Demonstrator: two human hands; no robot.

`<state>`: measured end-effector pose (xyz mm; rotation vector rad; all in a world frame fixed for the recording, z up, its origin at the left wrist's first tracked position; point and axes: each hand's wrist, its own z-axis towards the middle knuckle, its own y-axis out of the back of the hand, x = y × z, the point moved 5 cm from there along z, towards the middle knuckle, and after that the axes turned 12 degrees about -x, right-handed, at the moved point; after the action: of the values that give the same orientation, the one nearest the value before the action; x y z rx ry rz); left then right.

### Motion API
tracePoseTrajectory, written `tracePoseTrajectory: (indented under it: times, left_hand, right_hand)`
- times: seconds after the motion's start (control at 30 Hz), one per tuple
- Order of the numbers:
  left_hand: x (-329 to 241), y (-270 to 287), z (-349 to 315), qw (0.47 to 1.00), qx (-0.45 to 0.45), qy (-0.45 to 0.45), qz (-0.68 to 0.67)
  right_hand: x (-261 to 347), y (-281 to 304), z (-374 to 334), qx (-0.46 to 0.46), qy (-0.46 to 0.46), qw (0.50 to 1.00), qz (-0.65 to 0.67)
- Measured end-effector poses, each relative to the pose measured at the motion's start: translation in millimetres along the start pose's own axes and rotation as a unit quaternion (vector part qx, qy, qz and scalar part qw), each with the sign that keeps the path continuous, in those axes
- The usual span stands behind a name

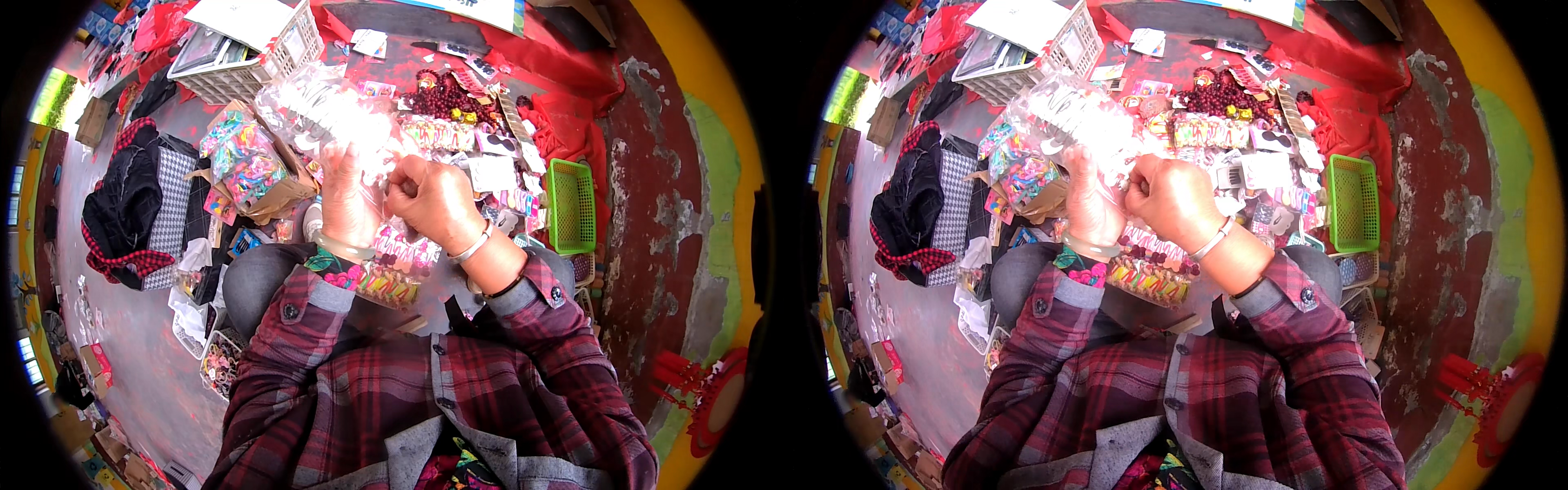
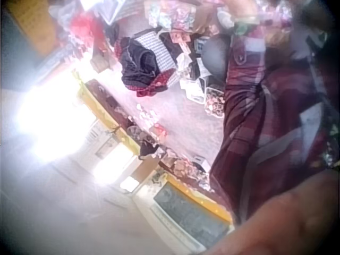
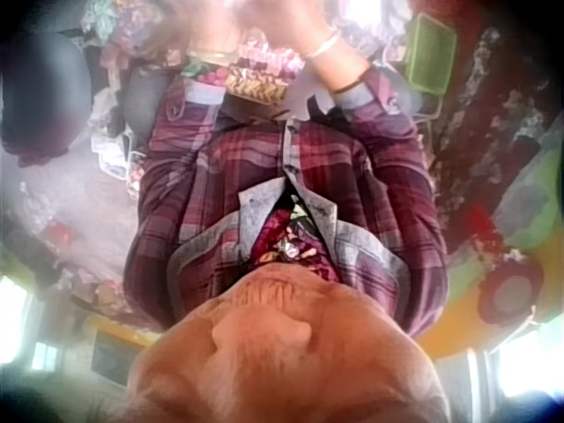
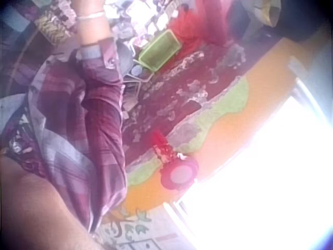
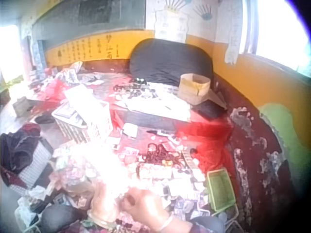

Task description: The person sits at a cluttered table and sorts through various small items, including hair accessories and packaged goods. They pick up items, wipe them with a cloth, and place them into a clear plastic bag.

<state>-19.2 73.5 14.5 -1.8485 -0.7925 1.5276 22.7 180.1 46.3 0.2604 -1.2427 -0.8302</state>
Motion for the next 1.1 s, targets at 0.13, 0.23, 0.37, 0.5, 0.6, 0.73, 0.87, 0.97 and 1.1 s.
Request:
tracePoseTrajectory:
  times: [0.13,0.23,0.37,0.5,0.6,0.73,0.87,0.97,1.1]
  left_hand:
    - [-7.1,-0.1,6.3,0.996,0.085,0.013,-0.011]
    - [-8.4,-12.6,-0.9,0.993,0.106,0.053,-0.029]
    - [-1.4,0.0,2.9,0.996,0.078,0.049,0.012]
    - [5.4,7.3,6.5,0.998,0.036,0.039,0.039]
    - [4.2,4.4,4.5,0.997,0.020,0.033,0.060]
    - [1.8,8.0,7.1,0.998,0.009,-0.016,0.064]
    - [-4.8,5.9,7.9,0.997,0.023,-0.039,0.057]
    - [-6.4,1.4,5.8,0.998,0.038,-0.040,0.042]
    - [-2.4,-7.1,-2.1,0.999,0.008,-0.023,0.032]
  right_hand:
    - [1.8,14.8,6.7,-0.001,-0.040,0.997,0.062]
    - [3.8,25.3,10.3,-0.049,0.037,0.998,0.009]
    - [12.8,33.0,9.9,-0.133,0.165,0.977,-0.029]
    - [17.6,32.5,5.2,-0.157,0.272,0.941,-0.125]
    - [18.5,27.1,0.9,-0.145,0.307,0.927,-0.159]
    - [5.2,28.1,8.8,-0.096,0.173,0.976,-0.095]
    - [-23.9,47.4,22.6,0.069,-0.218,0.924,0.307]
    - [-11.8,59.1,26.0,0.042,-0.239,0.861,0.447]
    - [-0.2,40.3,19.1,-0.045,-0.157,0.907,0.389]
